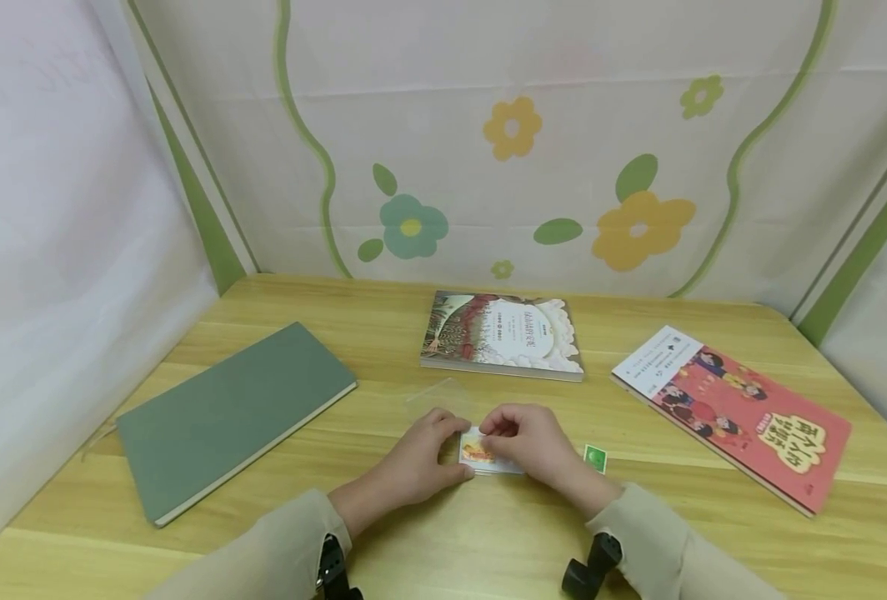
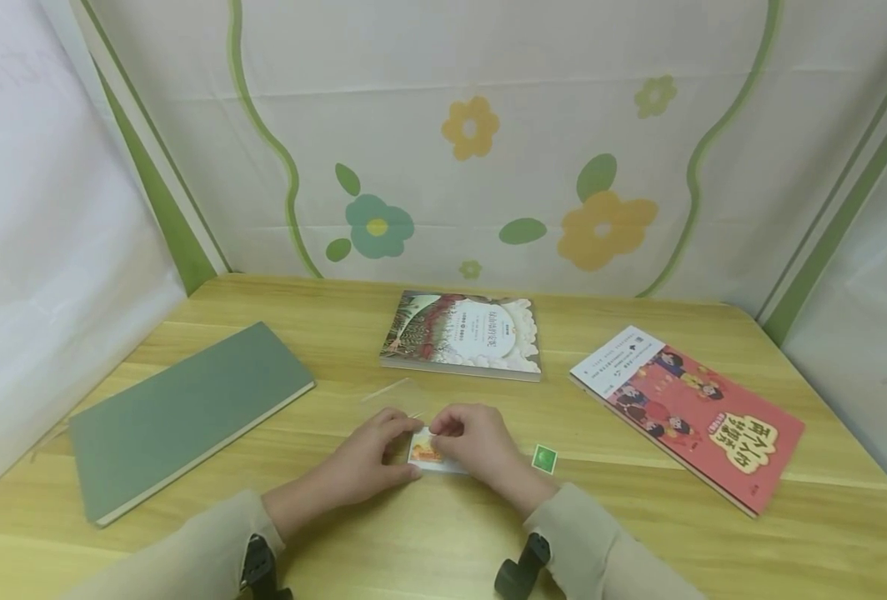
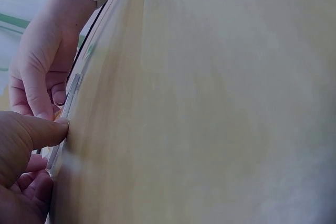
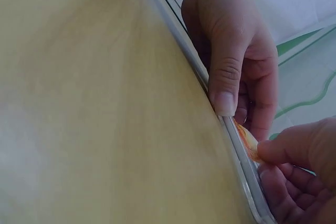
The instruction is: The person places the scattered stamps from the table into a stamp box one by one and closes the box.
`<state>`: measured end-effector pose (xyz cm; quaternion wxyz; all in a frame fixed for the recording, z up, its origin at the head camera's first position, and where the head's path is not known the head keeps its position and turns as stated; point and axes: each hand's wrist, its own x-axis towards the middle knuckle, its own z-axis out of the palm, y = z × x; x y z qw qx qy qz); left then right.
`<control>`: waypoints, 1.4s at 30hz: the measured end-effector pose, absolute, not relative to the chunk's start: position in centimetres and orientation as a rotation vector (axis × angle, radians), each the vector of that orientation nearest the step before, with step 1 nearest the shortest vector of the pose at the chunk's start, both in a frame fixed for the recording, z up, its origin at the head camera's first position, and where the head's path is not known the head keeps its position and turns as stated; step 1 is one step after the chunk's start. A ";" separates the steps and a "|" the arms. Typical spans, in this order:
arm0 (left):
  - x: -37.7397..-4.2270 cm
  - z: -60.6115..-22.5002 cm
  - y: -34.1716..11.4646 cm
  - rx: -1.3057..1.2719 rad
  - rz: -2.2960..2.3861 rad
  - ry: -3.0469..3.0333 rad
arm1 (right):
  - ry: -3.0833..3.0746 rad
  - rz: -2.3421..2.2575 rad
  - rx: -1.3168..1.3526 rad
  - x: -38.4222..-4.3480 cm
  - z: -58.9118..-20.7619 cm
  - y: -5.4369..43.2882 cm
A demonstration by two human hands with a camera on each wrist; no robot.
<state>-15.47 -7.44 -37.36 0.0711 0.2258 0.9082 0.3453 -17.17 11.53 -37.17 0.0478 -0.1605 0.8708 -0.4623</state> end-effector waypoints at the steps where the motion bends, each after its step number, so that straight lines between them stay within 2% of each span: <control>1: -15.5 -37.4 -7.4 0.681 1.042 2.730 | 2.668 -1.408 -0.496 -17.1 -37.2 11.5; 9: -15.4 -37.4 -7.4 0.674 1.059 2.723 | 2.762 -1.366 -0.557 -17.1 -37.6 11.1; 25: -15.5 -37.4 -7.4 0.669 1.070 2.711 | 2.796 -1.340 -0.505 -17.0 -37.5 11.0; 36: -15.4 -37.3 -7.4 0.672 1.063 2.719 | 2.743 -1.421 -0.288 -16.6 -36.1 12.0; 42: -15.4 -37.3 -7.3 0.680 1.058 2.734 | 2.764 -1.448 -0.274 -15.9 -34.9 13.4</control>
